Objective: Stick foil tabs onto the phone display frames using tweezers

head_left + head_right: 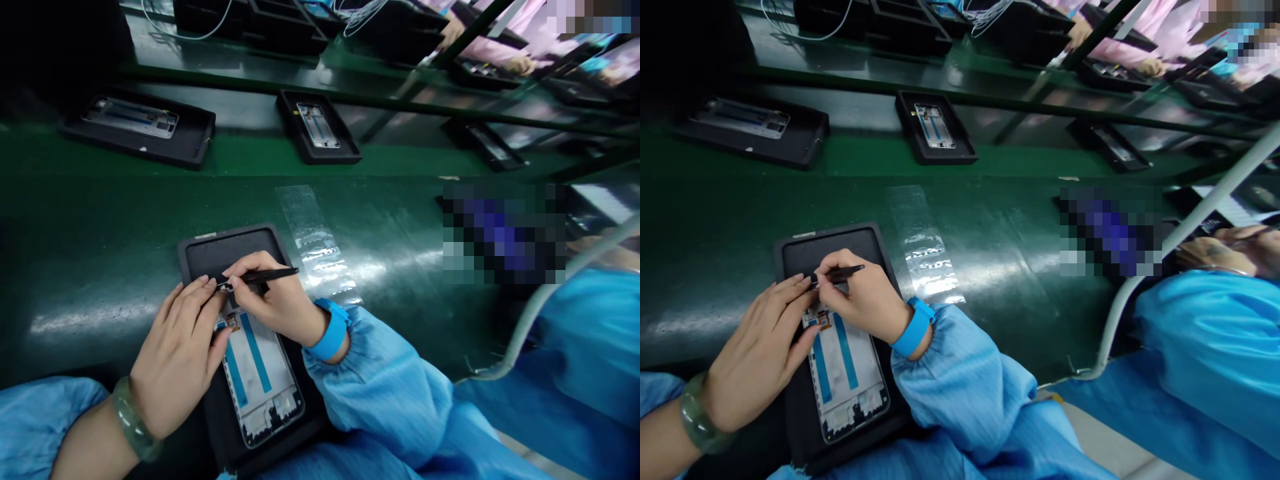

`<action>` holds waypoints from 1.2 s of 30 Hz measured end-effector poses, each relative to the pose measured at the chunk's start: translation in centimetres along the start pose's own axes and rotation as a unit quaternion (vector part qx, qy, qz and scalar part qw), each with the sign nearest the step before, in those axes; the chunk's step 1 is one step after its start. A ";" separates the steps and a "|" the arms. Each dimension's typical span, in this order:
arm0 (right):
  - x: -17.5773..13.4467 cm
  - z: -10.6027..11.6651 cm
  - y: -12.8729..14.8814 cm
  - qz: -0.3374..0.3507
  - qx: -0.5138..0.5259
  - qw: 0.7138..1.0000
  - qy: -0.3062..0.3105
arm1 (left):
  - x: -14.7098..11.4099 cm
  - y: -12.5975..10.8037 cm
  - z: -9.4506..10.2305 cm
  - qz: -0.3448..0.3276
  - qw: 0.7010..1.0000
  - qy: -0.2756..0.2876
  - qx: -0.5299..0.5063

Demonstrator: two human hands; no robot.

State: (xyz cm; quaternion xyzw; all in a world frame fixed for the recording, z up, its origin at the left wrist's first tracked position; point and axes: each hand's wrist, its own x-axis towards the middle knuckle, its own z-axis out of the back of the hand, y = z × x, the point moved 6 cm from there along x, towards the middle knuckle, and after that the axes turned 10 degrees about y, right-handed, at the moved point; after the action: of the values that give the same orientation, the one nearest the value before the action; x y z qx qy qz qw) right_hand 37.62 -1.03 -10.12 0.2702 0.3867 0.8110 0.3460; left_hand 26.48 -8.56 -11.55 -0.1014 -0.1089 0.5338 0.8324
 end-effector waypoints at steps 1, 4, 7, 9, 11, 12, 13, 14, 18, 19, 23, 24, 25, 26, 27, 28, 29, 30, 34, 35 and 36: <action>0.0 0.0 -0.1 -0.006 0.017 1.000 -0.003 | 0.0 0.0 0.0 0.001 1.000 0.002 -0.002; 0.0 -0.1 -0.3 -0.014 0.034 0.999 0.001 | 0.0 0.0 -0.2 0.002 1.000 0.005 -0.008; 0.0 -0.3 -0.2 -0.018 0.019 1.000 0.004 | 0.1 0.0 -0.2 0.001 1.000 0.002 -0.010; 0.0 -0.3 -0.1 -0.018 0.017 1.000 0.003 | 0.0 0.0 -0.2 0.001 1.000 0.001 -0.010; 0.0 -0.3 0.0 -0.018 0.013 1.000 0.004 | 0.0 0.0 -0.1 0.003 1.000 0.001 -0.011; 0.0 -0.3 0.1 -0.018 0.008 1.000 0.004 | 0.0 0.0 -0.2 0.004 1.000 0.002 -0.013; 0.0 -0.3 0.1 -0.019 0.002 1.000 0.005 | -0.1 0.0 -0.2 0.005 1.000 0.003 -0.014; 0.0 -0.3 0.1 -0.020 -0.002 1.000 0.006 | -0.1 0.0 -0.2 0.006 1.000 0.004 -0.014; 0.1 -0.4 0.0 -0.021 0.005 1.000 0.006 | -0.1 0.1 -0.3 0.008 1.000 0.005 -0.013; 0.1 -0.4 0.0 -0.021 0.006 1.000 0.006 | -0.1 0.1 -0.3 0.008 1.000 0.004 -0.013; 0.1 -0.5 0.1 -0.006 -0.019 1.000 0.008 | 0.0 0.1 -0.3 0.006 1.000 -0.003 -0.014; 0.1 -0.5 0.2 -0.002 -0.026 1.000 0.008 | 0.0 0.1 -0.2 0.006 1.000 -0.005 -0.014; 0.1 -0.6 0.2 0.001 -0.028 1.000 0.008 | 0.0 0.1 -0.2 0.005 1.000 -0.007 -0.014; 0.1 -0.6 0.1 0.000 -0.026 1.000 0.008 | 0.0 0.1 -0.2 0.005 1.000 -0.009 -0.014; 0.1 -0.6 0.1 -0.002 -0.022 1.000 0.008 | 0.0 0.1 -0.2 0.004 1.000 -0.009 -0.015; 0.1 -0.6 0.0 -0.005 -0.016 1.000 0.008 | 0.0 0.1 -0.3 0.005 1.000 -0.008 -0.016; 0.1 -0.6 0.0 -0.007 -0.013 1.000 0.007 | 0.0 0.1 -0.3 0.005 1.000 -0.007 -0.017; 0.1 -0.6 0.0 -0.008 -0.014 1.000 0.007 | -0.1 0.2 -0.3 0.005 1.000 -0.006 -0.018; 0.2 -0.7 0.1 -0.011 -0.032 0.999 0.012 | -0.1 0.2 -0.3 0.008 1.000 -0.009 -0.023; 0.2 -0.8 0.2 -0.012 -0.037 0.999 0.014 | -0.1 0.2 -0.3 0.009 1.000 -0.009 -0.025; 0.3 -0.8 0.2 -0.014 -0.041 0.999 0.015 | -0.1 0.1 -0.3 0.009 1.000 -0.008 -0.025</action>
State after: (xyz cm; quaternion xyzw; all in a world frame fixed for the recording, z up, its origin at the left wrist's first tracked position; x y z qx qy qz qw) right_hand 36.81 -1.29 -10.38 0.2377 0.3617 0.8256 0.3621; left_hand 26.43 -8.59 -11.91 -0.1189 -0.1279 0.5392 0.8238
